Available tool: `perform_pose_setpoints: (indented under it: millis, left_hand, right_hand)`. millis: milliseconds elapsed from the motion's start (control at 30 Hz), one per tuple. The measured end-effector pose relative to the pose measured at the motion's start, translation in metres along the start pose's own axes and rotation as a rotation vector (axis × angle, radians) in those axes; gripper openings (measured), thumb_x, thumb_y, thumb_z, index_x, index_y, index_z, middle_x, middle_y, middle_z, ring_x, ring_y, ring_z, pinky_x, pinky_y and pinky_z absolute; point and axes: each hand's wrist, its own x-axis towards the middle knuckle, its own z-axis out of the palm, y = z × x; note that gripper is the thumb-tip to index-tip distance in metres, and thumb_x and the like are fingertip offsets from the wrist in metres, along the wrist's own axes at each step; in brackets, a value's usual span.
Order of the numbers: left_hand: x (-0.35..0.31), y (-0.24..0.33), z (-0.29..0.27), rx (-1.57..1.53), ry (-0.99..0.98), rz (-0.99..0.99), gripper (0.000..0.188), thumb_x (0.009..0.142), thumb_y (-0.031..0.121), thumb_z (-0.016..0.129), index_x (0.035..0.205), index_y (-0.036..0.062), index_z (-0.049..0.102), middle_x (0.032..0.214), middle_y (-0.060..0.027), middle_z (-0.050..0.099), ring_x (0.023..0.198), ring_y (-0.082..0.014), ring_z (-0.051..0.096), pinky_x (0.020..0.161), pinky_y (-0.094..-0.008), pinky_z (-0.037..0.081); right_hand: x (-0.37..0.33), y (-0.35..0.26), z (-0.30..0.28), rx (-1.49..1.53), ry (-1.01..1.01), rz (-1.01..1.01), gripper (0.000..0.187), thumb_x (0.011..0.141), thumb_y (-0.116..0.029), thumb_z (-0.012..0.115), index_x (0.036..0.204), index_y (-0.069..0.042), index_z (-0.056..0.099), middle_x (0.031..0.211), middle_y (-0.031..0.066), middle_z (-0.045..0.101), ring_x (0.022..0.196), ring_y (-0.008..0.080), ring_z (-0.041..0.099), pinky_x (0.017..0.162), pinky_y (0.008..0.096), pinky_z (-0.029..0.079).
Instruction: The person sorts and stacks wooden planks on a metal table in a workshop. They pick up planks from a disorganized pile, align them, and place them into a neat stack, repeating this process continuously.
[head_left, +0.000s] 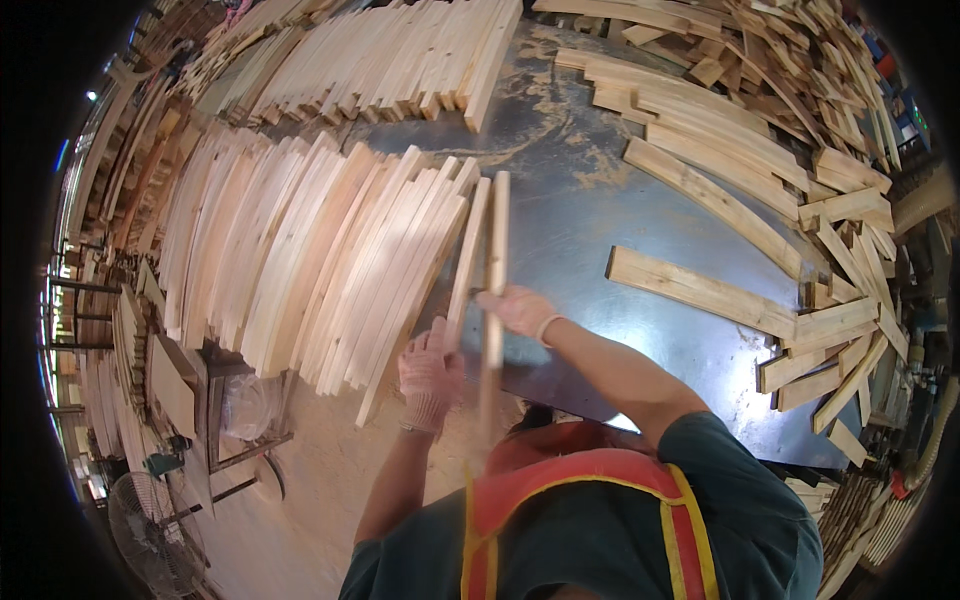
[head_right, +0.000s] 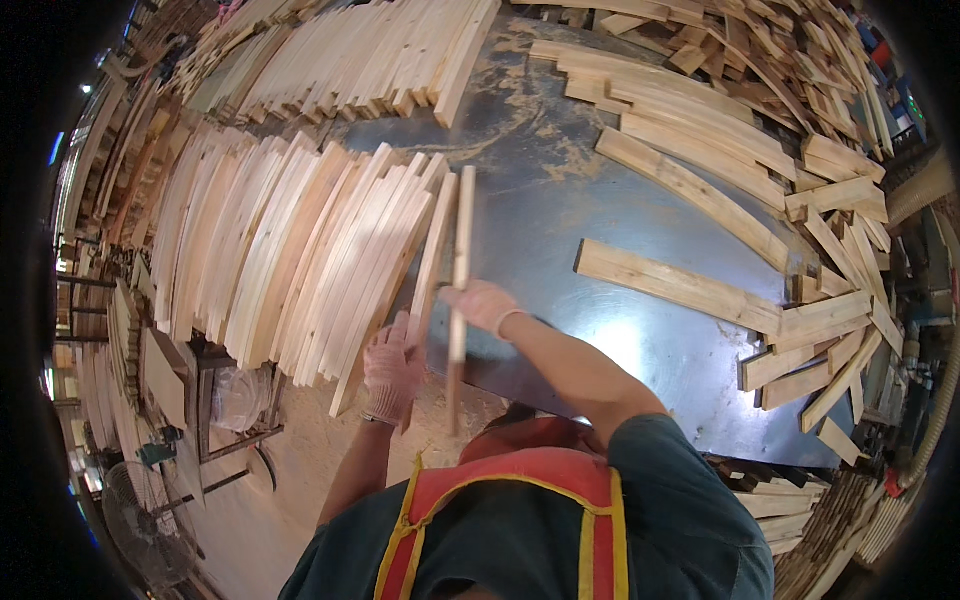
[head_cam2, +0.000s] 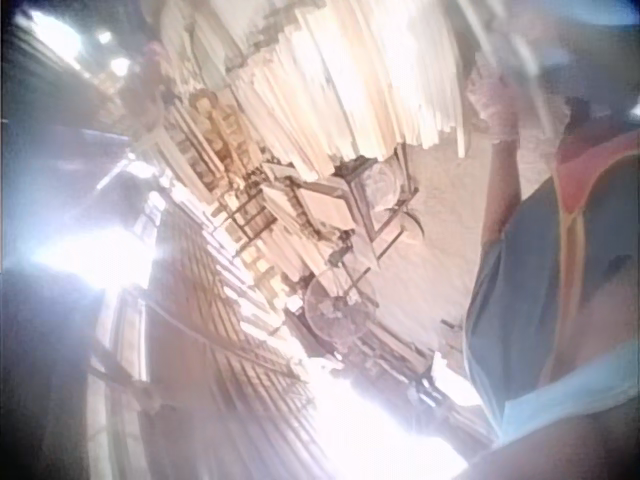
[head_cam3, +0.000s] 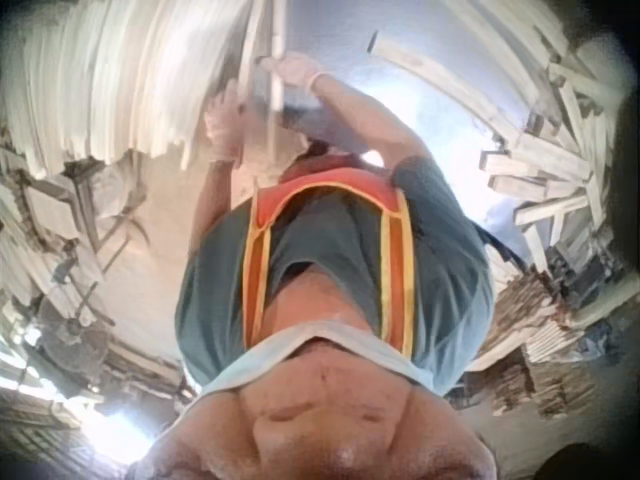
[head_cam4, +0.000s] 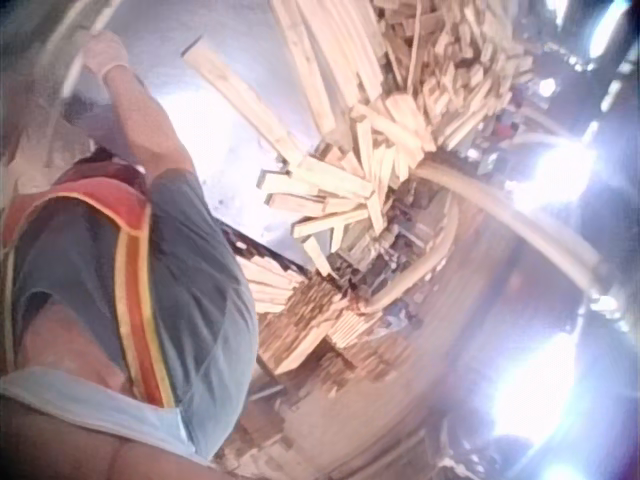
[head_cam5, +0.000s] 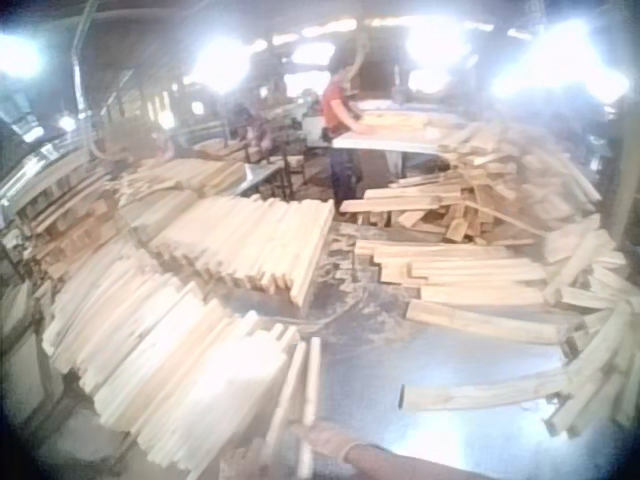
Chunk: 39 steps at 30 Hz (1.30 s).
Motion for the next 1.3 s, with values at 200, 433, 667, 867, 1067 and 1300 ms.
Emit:
perform_pose_setpoints:
  millis: [200,433,667,867,1067,1300]
  left_hand:
    - [0.024,-0.071,0.002,0.453,0.170,0.126,0.094,0.087,0.044,0.075,0.166,0.0114,0.036,0.167,-0.0150,0.038,0.156,-0.0397,0.032,0.128,-0.0552,0.025]
    - [0.026,-0.005,0.002,0.406,0.138,0.043,0.094,0.089,0.045,0.077,0.165,0.0119,0.034,0.168,-0.0141,0.037,0.156,-0.0383,0.031,0.129,-0.0573,0.022]
    - [0.014,0.154,0.033,0.253,-0.097,0.699,0.099,0.079,0.049,0.083,0.162,0.0138,0.042,0.164,-0.0115,0.040,0.157,-0.0356,0.029,0.129,-0.0551,0.021]
    - [0.030,0.171,0.067,0.286,-0.237,0.771,0.097,0.075,0.053,0.086,0.155,0.0111,0.049,0.148,-0.0130,0.053,0.142,-0.0357,0.046,0.122,-0.0570,0.031]
    - [0.029,0.187,0.048,0.122,-0.408,0.421,0.086,0.080,0.046,0.086,0.151,0.0090,0.055,0.131,-0.0104,0.065,0.124,-0.0308,0.061,0.110,-0.0488,0.045]
    - [0.024,0.139,0.049,-1.275,-0.728,-0.365,0.053,0.100,0.024,0.075,0.143,-0.0034,0.060,0.116,-0.0036,0.070,0.103,-0.0126,0.066,0.088,-0.0290,0.055]
  right_hand:
    - [-0.002,-0.040,-0.011,-0.109,-0.009,-0.223,0.070,0.093,-0.056,0.062,0.134,0.001,0.060,0.123,0.0319,0.068,0.120,0.0481,0.064,0.104,0.0469,0.050]
    - [-0.149,0.146,-0.157,-0.755,0.476,0.105,0.071,0.079,-0.039,0.080,0.139,-0.013,0.054,0.124,0.0205,0.069,0.115,0.0417,0.068,0.101,0.0502,0.053]
    - [-0.191,0.148,-0.111,-0.527,0.259,-0.206,0.079,0.077,-0.044,0.082,0.143,-0.013,0.052,0.121,0.0199,0.069,0.117,0.0403,0.068,0.099,0.0516,0.055]
    - [-0.228,0.276,-0.278,-0.731,1.229,0.381,0.058,0.077,-0.042,0.077,0.120,-0.006,0.063,0.123,0.0193,0.065,0.115,0.0363,0.061,0.092,0.0492,0.053]
    - [-0.255,0.340,-0.291,0.281,1.260,0.789,0.080,0.076,-0.037,0.087,0.144,-0.007,0.057,0.126,0.0214,0.070,0.117,0.0404,0.068,0.100,0.0460,0.055]
    - [-0.186,0.221,-0.158,1.302,0.940,0.166,0.047,0.085,-0.005,0.079,0.129,-0.005,0.063,0.095,0.0077,0.069,0.069,0.0164,0.061,0.054,0.0298,0.047]
